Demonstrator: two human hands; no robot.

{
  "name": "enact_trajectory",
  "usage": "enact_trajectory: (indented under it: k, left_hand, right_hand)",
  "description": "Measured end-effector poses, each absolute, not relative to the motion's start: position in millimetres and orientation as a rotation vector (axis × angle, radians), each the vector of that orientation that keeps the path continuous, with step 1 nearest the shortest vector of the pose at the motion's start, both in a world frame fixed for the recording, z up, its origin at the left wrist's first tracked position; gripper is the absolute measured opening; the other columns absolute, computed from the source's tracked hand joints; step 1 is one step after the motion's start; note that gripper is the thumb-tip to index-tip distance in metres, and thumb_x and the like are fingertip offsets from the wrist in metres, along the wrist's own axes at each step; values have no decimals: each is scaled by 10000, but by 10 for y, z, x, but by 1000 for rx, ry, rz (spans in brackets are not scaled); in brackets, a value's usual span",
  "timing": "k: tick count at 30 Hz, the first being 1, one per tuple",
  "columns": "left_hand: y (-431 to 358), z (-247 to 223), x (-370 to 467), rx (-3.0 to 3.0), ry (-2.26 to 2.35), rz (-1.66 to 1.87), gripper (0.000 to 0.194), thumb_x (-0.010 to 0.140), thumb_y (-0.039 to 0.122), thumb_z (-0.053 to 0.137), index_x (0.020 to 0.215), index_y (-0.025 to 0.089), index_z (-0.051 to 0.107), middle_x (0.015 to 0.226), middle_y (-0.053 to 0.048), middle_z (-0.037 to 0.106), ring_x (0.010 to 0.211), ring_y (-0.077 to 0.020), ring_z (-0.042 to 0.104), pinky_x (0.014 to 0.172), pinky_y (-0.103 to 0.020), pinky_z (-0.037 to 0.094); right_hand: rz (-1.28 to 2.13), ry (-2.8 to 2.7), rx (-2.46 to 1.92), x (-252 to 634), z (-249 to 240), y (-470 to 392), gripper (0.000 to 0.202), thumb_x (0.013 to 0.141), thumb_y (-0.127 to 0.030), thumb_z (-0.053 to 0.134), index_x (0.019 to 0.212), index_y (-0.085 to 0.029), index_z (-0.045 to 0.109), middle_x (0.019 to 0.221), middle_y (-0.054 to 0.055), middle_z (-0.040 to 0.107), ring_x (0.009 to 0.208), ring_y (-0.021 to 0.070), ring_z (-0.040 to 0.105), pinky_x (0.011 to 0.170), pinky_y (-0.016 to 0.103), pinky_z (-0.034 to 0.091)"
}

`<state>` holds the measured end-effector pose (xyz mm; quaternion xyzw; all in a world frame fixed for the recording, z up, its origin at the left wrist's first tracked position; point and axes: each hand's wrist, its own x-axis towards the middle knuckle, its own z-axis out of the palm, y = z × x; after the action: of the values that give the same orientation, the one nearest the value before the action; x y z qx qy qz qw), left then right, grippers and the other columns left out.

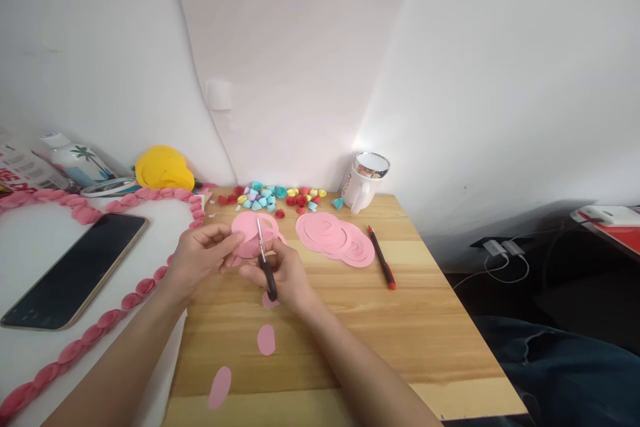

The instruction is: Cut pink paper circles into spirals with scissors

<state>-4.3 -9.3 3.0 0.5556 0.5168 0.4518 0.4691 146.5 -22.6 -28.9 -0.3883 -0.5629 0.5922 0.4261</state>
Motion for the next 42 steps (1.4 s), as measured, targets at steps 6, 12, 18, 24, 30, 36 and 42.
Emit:
enact_trajectory:
  k: [6,12,18,24,30,36,42]
  left_hand:
    - [-85,30,-21,1379,1235,1088,213,743,322,603,617,155,561,411,52,487,372,-56,419,385,-183,320]
    - [-117,37,5,1383,1238,1064,249,741,328,602,577,148,551,433,43,509,398,-57,433,397,-178,334]
    - [-106,26,-26,1456,1237,1002,238,727,319,606,569,148,559,448,43,510,407,-61,445,391,-172,338]
    - [-116,63,-9,1442,1248,1008,208,720,316,612,597,149,596,443,45,509,399,-59,445,376,-162,342]
    - [-124,59,-14,1439,1242,1024,215,721,322,613,595,149,597,443,43,508,401,-60,446,382,-163,350]
    - [-111,58,-21,1445,1239,1022,214,716,329,616,599,151,611,456,39,527,403,-61,453,387,-168,357]
    - [-108,57,-24,1445,1249,1022,224,721,322,615,577,153,588,456,41,526,403,-58,449,385,-167,347]
  right_hand:
    - [1497,-1388,-968,1444,-318,-239,389,644,-479,670,804,-171,494,573,-48,439,480,77,367,434,200,290]
    - [1563,-1370,-900,1408,-335,-254,422,609,-454,715,837,-181,487,673,-8,539,509,89,428,430,195,314]
    - [1542,-1368,-805,1407,-330,-231,429,609,-417,733,871,-185,486,734,8,563,642,133,522,570,242,415]
    - [1531,-1374,-817,1414,-381,-223,364,663,-393,699,856,-177,480,718,-4,526,624,115,502,551,226,407]
    - [1518,-1391,-863,1425,-390,-230,376,659,-438,685,840,-186,474,722,-2,514,612,117,489,489,212,395]
    - [1512,-1414,-888,1430,-390,-228,373,661,-450,680,843,-192,481,696,-12,523,542,96,453,451,209,381]
    - [1514,-1411,-892,1432,-381,-233,360,672,-453,670,847,-194,491,677,-17,527,511,88,439,440,205,360]
